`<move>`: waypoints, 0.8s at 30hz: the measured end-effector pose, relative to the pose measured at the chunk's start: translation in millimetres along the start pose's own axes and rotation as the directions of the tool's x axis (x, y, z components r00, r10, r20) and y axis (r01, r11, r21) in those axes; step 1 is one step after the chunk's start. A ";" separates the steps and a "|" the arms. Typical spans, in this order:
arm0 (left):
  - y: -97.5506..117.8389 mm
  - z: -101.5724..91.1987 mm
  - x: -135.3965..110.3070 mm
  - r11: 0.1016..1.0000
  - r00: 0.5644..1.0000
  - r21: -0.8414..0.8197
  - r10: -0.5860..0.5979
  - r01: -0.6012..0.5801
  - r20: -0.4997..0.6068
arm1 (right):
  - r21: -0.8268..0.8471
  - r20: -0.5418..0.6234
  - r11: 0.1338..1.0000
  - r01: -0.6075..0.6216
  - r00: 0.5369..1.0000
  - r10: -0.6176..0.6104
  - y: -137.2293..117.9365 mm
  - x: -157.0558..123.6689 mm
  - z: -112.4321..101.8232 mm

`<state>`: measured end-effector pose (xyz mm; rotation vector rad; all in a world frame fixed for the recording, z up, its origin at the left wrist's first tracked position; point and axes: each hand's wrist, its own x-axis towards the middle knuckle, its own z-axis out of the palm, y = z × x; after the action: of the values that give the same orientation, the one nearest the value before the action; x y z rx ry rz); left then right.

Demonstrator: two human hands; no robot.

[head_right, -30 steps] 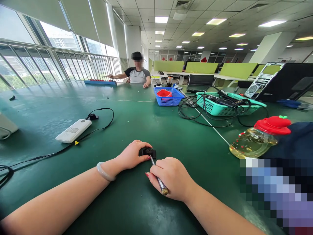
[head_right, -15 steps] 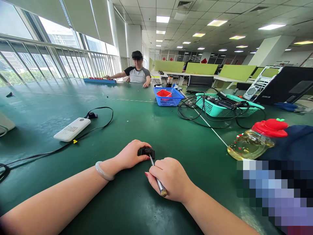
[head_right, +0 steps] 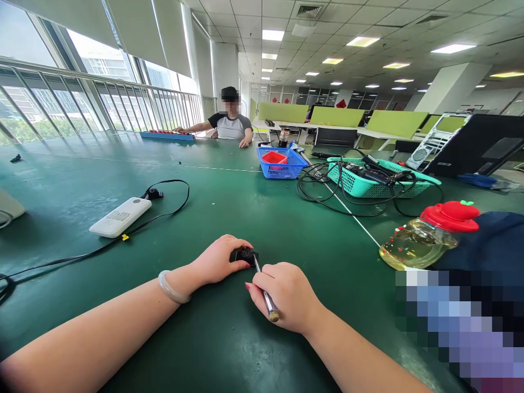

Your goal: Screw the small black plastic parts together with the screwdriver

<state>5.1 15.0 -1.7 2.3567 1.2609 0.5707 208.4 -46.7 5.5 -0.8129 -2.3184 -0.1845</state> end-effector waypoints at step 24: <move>-0.2 -0.3 -0.5 1.000 1.000 -0.001 0.006 -0.006 -0.006 | 0.022 0.005 1.000 0.019 1.000 -0.019 -4.3 -0.7 -1.3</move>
<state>4.6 14.7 -1.6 2.3608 1.2561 0.5806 207.0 -50.9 6.3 -0.7818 -2.3302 -0.1651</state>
